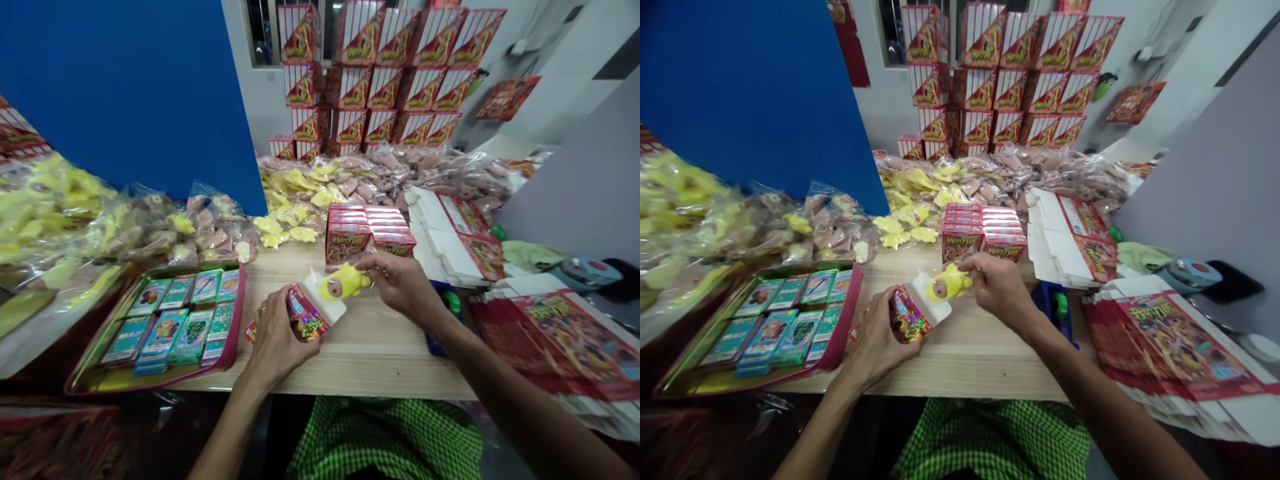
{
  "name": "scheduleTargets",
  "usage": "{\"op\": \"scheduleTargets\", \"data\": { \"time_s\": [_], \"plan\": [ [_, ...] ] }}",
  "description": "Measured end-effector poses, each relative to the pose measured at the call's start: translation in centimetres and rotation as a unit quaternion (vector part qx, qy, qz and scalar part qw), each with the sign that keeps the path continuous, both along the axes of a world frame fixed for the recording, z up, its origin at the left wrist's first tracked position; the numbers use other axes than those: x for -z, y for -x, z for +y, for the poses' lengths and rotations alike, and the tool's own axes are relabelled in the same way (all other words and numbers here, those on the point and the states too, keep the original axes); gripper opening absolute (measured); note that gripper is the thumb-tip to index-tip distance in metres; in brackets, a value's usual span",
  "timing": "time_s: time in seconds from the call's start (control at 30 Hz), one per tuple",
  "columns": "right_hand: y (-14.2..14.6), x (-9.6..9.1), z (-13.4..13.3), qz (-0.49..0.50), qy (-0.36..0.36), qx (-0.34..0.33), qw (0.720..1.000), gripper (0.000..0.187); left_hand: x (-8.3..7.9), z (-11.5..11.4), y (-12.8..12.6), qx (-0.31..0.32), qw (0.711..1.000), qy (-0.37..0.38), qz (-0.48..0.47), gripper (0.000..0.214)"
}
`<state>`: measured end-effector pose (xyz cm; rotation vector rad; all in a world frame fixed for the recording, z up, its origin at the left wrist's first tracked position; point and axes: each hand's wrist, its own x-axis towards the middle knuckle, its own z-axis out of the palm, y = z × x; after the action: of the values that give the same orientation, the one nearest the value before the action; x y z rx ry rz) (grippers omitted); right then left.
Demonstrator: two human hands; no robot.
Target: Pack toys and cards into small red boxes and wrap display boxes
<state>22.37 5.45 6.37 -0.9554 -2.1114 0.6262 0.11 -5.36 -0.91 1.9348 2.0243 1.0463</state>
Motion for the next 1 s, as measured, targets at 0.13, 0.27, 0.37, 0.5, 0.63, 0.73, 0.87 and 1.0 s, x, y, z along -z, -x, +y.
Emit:
{"op": "scheduleTargets", "data": {
  "time_s": [0.13, 0.27, 0.37, 0.5, 0.63, 0.73, 0.87, 1.0],
  "plan": [
    [0.3, -1.0, -3.2, -0.08, -0.079, -0.121, 0.986, 0.036, -0.3, -0.8, -1.5, 0.014, 1.0, -0.022, 0.013, 0.09],
    [-1.7, -2.8, -3.2, -0.144, -0.045, -0.115, 0.982, 0.04, -0.4, -1.4, -1.4, 0.031, 0.998, -0.058, 0.013, 0.095],
    [-3.1, -3.6, -2.6, -0.155, -0.025, -0.127, 0.979, 0.037, -0.6, -1.8, -1.4, 0.068, 0.994, -0.08, 0.026, 0.101],
    [-2.2, -3.3, -4.1, -0.163, -0.038, -0.169, 0.971, 0.043, -1.0, -2.0, -2.7, 0.133, 0.988, -0.071, 0.014, 0.104],
    [-1.8, -3.5, -6.1, -0.136, -0.109, -0.151, 0.973, 0.055, -1.1, -1.9, -3.6, 0.13, 0.988, -0.073, -0.03, 0.106],
    [-3.0, -4.4, -6.2, -0.082, -0.178, -0.043, 0.98, 0.042, -1.4, -1.8, -4.4, 0.095, 0.992, -0.051, -0.067, 0.109],
    [-2.8, -4.7, -4.6, -0.086, -0.244, -0.045, 0.965, 0.025, -2.3, -0.8, -6.4, 0.086, 0.988, -0.02, -0.125, 0.118],
    [1.6, -3.3, -3.0, -0.07, -0.262, -0.098, 0.957, 0.026, -3.4, 0.4, -3.9, 0.014, 0.997, 0.032, -0.068, 0.094]
  ]
}}
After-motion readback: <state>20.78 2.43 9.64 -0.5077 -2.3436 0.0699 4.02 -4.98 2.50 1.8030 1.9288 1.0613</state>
